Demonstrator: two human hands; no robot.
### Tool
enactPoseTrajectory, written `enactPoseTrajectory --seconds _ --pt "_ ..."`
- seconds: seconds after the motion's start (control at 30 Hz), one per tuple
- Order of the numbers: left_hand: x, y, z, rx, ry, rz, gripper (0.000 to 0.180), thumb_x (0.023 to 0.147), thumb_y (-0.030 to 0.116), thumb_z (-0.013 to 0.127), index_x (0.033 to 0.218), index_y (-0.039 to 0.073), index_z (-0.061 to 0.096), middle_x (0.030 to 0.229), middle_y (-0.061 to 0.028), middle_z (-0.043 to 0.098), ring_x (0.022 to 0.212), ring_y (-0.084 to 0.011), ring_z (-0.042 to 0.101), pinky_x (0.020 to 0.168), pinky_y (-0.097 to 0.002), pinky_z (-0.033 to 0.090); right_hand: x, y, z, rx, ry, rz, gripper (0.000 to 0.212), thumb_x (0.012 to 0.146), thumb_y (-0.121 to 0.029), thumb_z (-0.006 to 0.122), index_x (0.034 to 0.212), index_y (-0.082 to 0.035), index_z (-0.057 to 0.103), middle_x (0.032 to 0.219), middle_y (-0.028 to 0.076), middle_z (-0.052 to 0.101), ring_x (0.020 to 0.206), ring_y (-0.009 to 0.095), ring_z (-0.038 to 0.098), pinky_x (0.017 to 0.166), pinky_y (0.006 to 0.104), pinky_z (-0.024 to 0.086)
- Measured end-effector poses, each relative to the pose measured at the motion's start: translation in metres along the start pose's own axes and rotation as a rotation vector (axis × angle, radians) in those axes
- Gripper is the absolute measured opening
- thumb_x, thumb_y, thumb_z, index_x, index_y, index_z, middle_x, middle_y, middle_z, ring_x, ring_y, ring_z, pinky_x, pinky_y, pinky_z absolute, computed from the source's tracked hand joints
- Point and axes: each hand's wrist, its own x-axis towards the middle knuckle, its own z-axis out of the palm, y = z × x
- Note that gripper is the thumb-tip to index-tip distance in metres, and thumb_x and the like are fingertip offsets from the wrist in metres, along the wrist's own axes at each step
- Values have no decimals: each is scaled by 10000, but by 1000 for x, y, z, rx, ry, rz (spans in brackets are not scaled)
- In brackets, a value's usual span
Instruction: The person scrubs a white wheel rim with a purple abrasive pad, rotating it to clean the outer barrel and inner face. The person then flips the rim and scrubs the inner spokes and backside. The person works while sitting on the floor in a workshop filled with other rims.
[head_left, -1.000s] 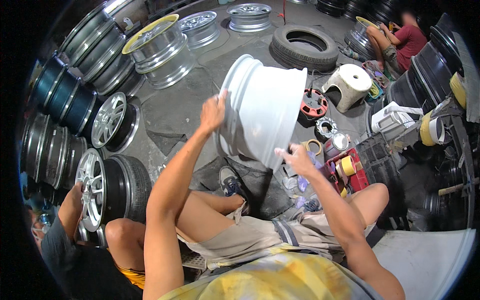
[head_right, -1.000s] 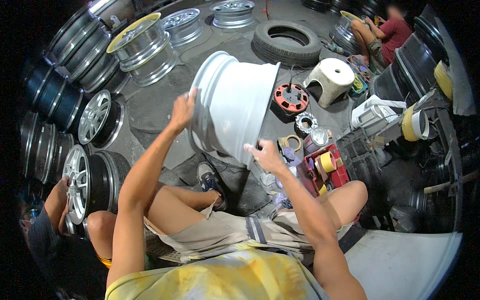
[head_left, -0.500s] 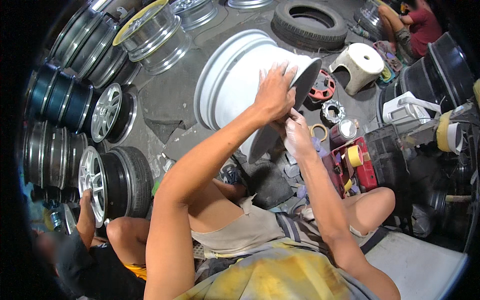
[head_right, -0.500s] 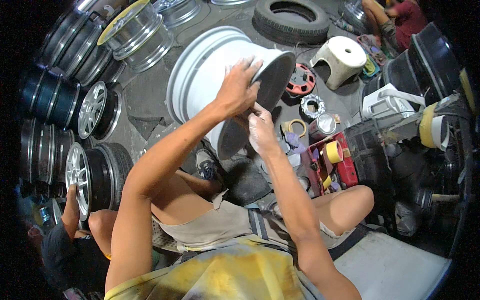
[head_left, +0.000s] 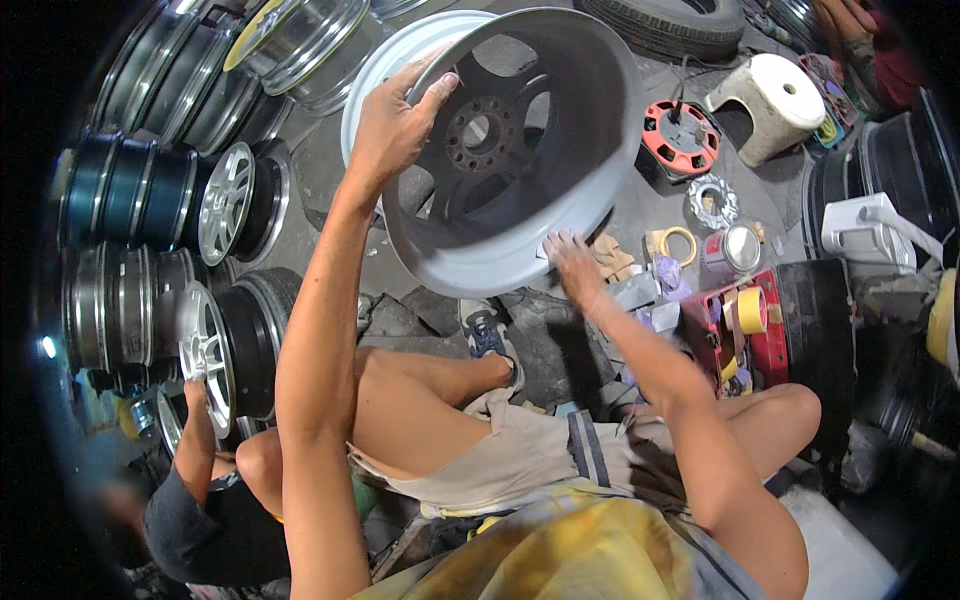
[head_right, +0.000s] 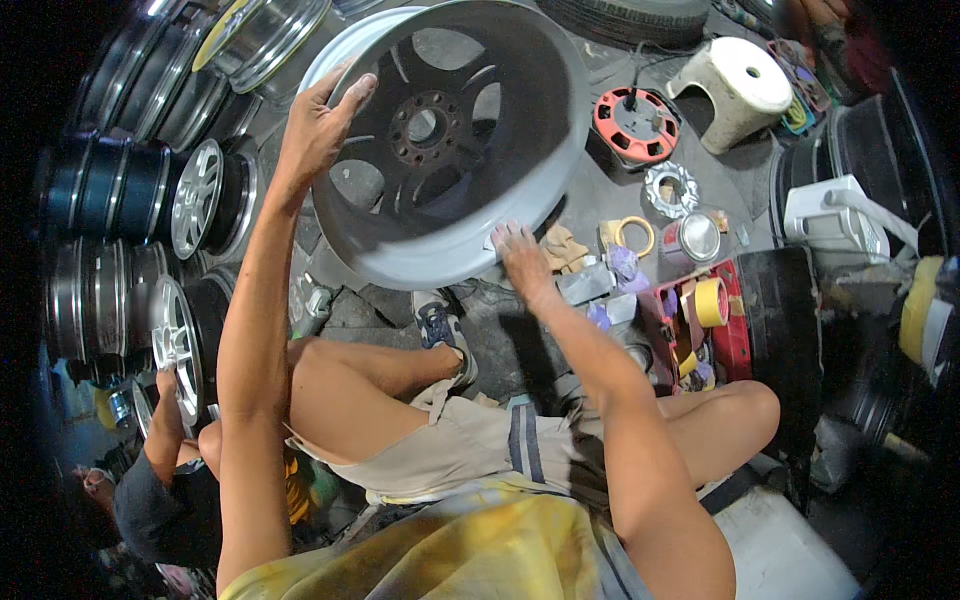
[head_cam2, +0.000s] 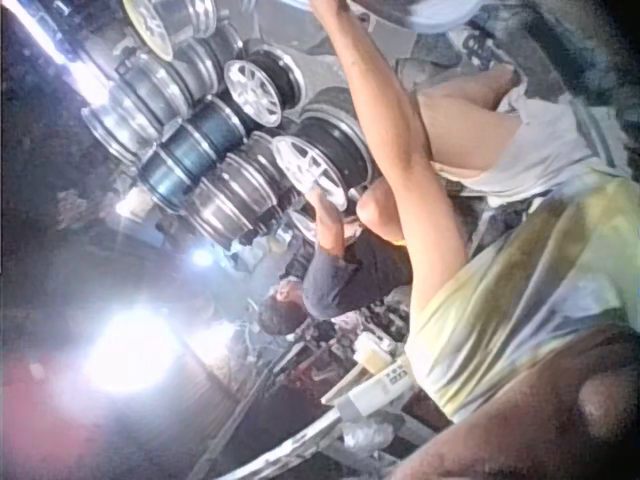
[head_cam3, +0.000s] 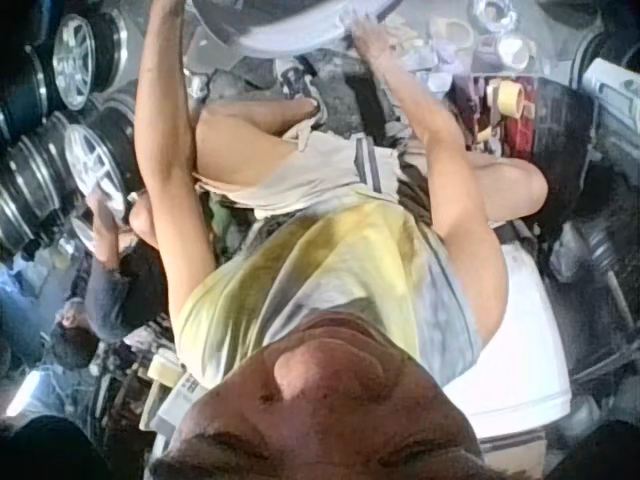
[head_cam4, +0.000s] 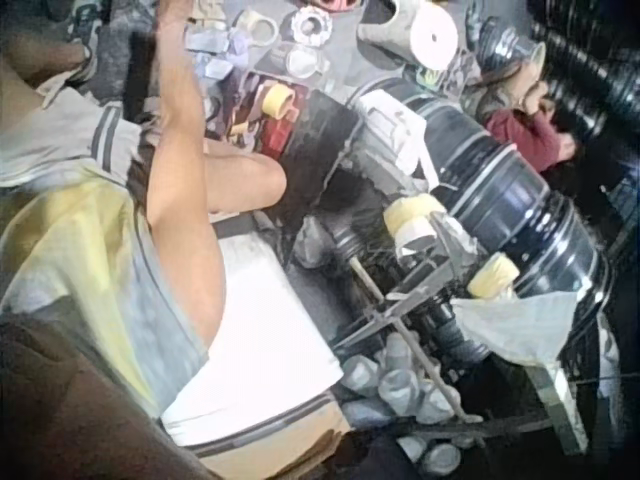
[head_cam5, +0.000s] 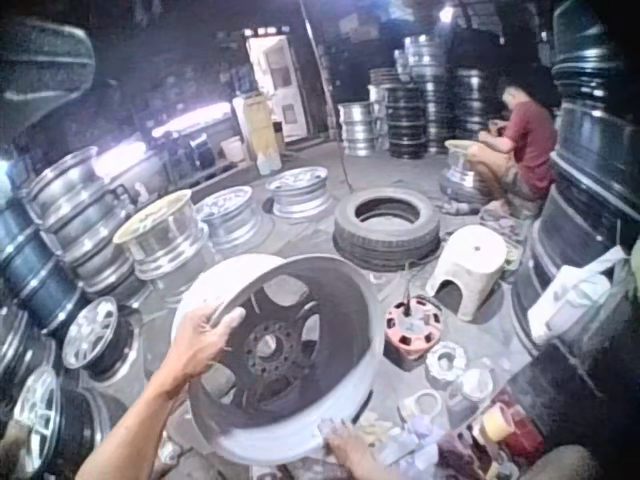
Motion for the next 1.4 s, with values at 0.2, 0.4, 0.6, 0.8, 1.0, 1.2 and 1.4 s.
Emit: enactPoseTrajectory --seconds 0.2,0.4,0.6,0.8,1.0,1.2,1.4 --pt "8 -15 -3 41 19 -9 440 991 338 682 1317 43 690 1166 -134 751 1048 -184 683 950 -317 502 105 -225 -91 999 355 236 312 993 -57 509 1248 61 644 1229 260 678 1169 455 637 1042 432 490" --pt "21 -13 -3 95 -19 -24 548 979 468 683 1343 58 682 1160 -137 750 1078 -211 679 961 -362 507 53 -120 -26 721 -47 28 455 906 41 540 1340 -59 635 1342 217 643 1266 398 600 1103 483 447" --pt "14 -32 -18 248 15 -19 445 932 242 649 1329 40 658 1046 -210 748 923 -258 719 889 -369 534 101 119 -113 -631 -303 -323 517 905 -9 517 1421 20 543 1495 149 543 1421 369 461 1197 554 340" --pt "27 -19 -10 301 53 -18 484 852 139 605 1328 68 654 813 -200 689 715 -258 653 780 -376 531 72 -48 15 380 -207 -1 550 805 72 540 1310 -85 689 1321 218 667 1264 337 632 1094 447 491" --pt "15 -24 -17 280 82 -16 494 859 143 606 1342 46 643 727 -180 606 628 -189 558 697 -357 509 132 -147 -11 1008 -2 24 483 875 12 511 1329 -37 671 1376 212 638 1306 374 594 1145 419 429" --pt "4 -27 -24 217 88 -60 486 861 121 586 1334 22 646 706 -104 567 610 -127 487 642 -314 475 142 86 -53 -549 -406 -254 572 857 -53 604 1424 -130 590 1509 119 541 1407 246 491 1231 557 259" --pt "24 -15 -10 192 41 -19 535 841 72 565 1369 92 651 899 -188 679 619 -184 579 676 -356 518 124 -70 33 729 107 -99 383 801 -8 561 1149 -6 720 1123 249 717 986 409 694 880 471 545"
